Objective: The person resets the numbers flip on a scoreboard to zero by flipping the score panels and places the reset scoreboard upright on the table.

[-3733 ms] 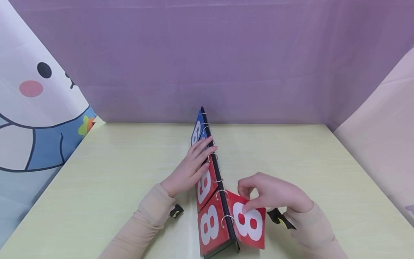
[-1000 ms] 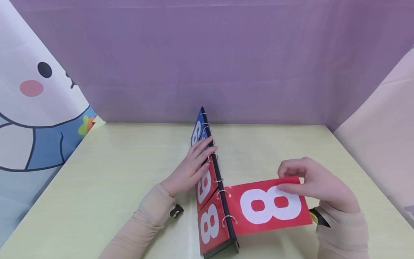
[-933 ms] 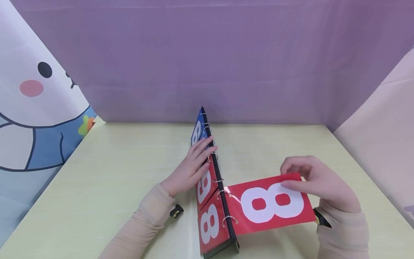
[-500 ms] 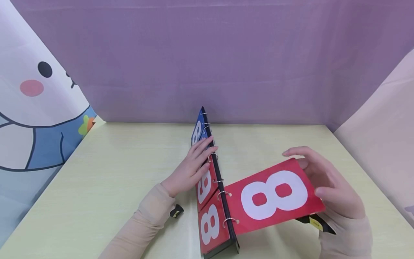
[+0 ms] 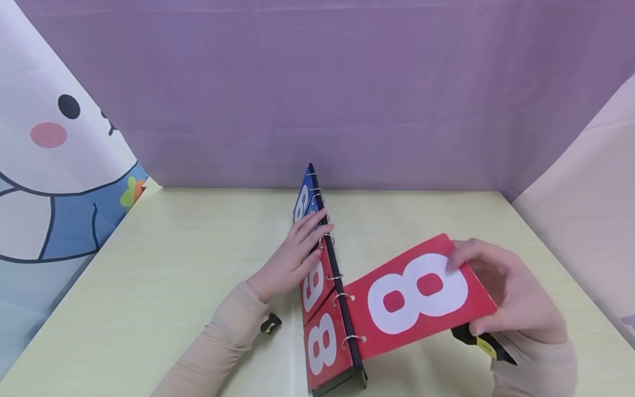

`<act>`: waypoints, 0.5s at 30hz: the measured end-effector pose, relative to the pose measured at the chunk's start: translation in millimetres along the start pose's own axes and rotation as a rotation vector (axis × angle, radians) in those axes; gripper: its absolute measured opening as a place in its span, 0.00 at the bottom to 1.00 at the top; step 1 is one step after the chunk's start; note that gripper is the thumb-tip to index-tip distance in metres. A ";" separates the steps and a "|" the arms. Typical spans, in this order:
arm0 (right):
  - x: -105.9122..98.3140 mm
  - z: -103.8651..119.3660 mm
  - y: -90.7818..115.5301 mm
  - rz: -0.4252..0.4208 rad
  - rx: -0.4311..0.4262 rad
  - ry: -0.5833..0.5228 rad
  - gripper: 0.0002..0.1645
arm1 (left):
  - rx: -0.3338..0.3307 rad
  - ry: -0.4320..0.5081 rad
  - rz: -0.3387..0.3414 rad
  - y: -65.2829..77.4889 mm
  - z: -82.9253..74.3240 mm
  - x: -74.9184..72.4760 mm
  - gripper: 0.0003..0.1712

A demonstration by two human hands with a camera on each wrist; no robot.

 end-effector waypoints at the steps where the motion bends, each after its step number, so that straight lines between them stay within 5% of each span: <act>1: 2.4 -0.5 -0.8 -0.020 -0.005 -0.007 0.30 | 0.000 0.001 0.000 0.0 -0.2 0.0 0.30; 15: 44.0 -4.0 -6.1 -0.280 -0.103 0.135 0.36 | 0.002 0.007 -0.001 0.0 -2.7 -2.0 0.30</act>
Point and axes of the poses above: each hand's wrist, its own y-axis away from the middle knuckle, its own x-axis out of the palm, z = x × y, the point moved 1 cm from there along -y, towards the middle knuckle, and after that the axes turned 10 degrees about -x, right-handed, at the moved point
